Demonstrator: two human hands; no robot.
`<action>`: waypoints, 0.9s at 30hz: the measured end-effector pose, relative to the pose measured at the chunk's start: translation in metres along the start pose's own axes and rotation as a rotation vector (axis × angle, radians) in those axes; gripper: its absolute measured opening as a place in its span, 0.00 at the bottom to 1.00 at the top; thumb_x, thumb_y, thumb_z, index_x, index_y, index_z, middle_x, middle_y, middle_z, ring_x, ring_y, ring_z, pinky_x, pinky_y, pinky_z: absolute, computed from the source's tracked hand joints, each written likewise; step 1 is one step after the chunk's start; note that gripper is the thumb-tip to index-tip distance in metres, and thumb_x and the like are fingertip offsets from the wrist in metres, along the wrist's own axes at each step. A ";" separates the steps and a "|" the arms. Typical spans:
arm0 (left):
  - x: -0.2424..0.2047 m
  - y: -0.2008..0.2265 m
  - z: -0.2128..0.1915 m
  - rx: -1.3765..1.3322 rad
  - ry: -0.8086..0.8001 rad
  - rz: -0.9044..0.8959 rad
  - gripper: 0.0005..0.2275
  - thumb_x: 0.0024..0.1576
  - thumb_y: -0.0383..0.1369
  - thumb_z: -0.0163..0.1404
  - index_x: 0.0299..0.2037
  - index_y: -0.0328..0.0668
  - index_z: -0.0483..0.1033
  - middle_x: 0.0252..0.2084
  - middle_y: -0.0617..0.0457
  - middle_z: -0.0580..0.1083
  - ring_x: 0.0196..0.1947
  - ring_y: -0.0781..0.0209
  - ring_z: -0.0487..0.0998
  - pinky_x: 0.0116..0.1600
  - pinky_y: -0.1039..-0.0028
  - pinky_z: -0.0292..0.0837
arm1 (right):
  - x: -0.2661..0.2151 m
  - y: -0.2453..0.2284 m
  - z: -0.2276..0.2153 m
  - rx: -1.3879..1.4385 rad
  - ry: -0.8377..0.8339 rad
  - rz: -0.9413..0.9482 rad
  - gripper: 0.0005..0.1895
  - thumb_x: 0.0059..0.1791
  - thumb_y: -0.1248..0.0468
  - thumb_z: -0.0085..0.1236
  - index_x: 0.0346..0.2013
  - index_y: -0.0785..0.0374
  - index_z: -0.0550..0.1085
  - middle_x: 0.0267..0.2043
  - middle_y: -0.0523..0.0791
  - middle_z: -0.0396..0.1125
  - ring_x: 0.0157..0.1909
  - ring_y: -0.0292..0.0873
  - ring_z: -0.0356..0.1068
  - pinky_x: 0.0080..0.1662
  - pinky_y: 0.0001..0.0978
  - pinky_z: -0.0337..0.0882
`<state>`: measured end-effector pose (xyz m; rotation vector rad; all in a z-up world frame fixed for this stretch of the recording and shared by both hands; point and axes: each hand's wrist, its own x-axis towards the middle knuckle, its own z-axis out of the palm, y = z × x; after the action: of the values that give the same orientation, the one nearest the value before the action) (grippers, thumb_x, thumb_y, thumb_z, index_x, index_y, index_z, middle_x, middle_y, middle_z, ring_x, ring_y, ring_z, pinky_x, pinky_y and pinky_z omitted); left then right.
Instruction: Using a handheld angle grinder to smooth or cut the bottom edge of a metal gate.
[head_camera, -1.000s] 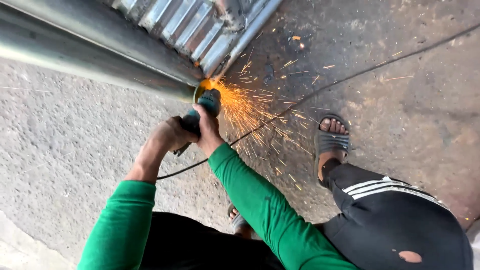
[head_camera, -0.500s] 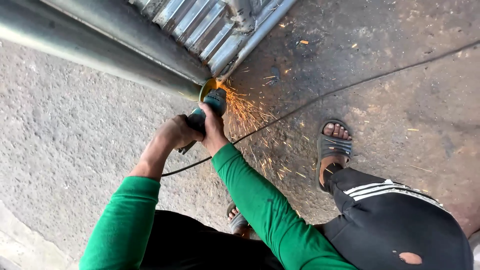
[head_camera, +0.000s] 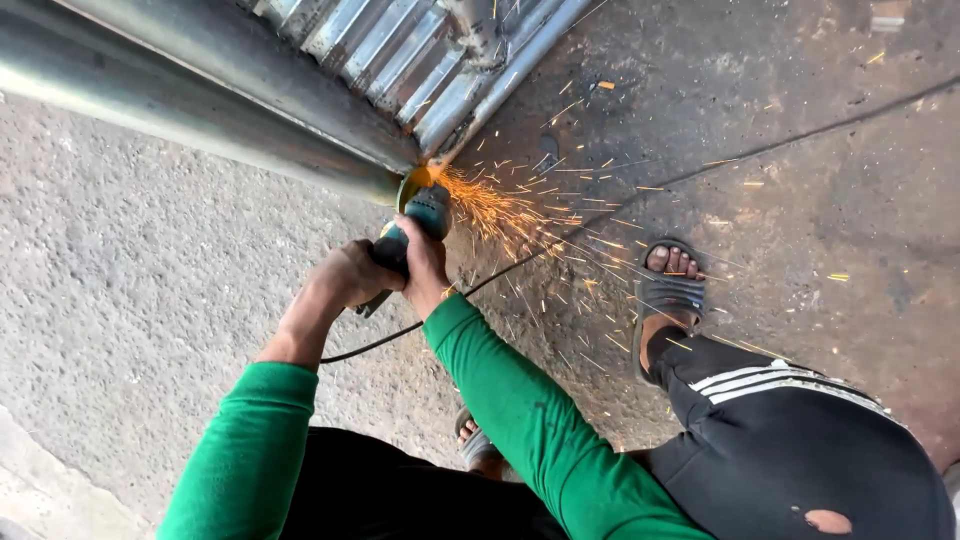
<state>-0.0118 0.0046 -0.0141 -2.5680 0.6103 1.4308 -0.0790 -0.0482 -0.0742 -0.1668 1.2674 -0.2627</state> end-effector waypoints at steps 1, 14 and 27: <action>-0.001 -0.002 0.003 0.016 0.008 0.019 0.38 0.38 0.54 0.66 0.57 0.39 0.76 0.49 0.34 0.78 0.53 0.36 0.79 0.52 0.49 0.79 | -0.002 0.000 -0.001 -0.001 0.000 0.009 0.44 0.38 0.51 0.72 0.62 0.70 0.66 0.56 0.57 0.64 0.58 0.54 0.66 0.54 0.52 0.66; -0.008 0.002 0.015 0.174 0.019 -0.017 0.35 0.44 0.55 0.61 0.57 0.40 0.74 0.49 0.35 0.79 0.54 0.37 0.79 0.57 0.49 0.76 | 0.032 0.026 -0.021 0.038 -0.053 0.099 0.42 0.41 0.47 0.72 0.62 0.63 0.65 0.57 0.54 0.63 0.59 0.53 0.66 0.56 0.50 0.67; -0.013 -0.003 0.017 0.252 0.167 0.045 0.33 0.44 0.55 0.59 0.52 0.38 0.73 0.44 0.33 0.79 0.47 0.32 0.82 0.52 0.47 0.78 | 0.029 0.031 -0.021 0.124 -0.161 0.073 0.34 0.41 0.48 0.72 0.52 0.63 0.69 0.46 0.51 0.67 0.47 0.48 0.71 0.47 0.44 0.73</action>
<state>-0.0303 0.0169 -0.0125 -2.5009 0.8194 1.0789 -0.0881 -0.0261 -0.1158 -0.0347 1.0923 -0.2588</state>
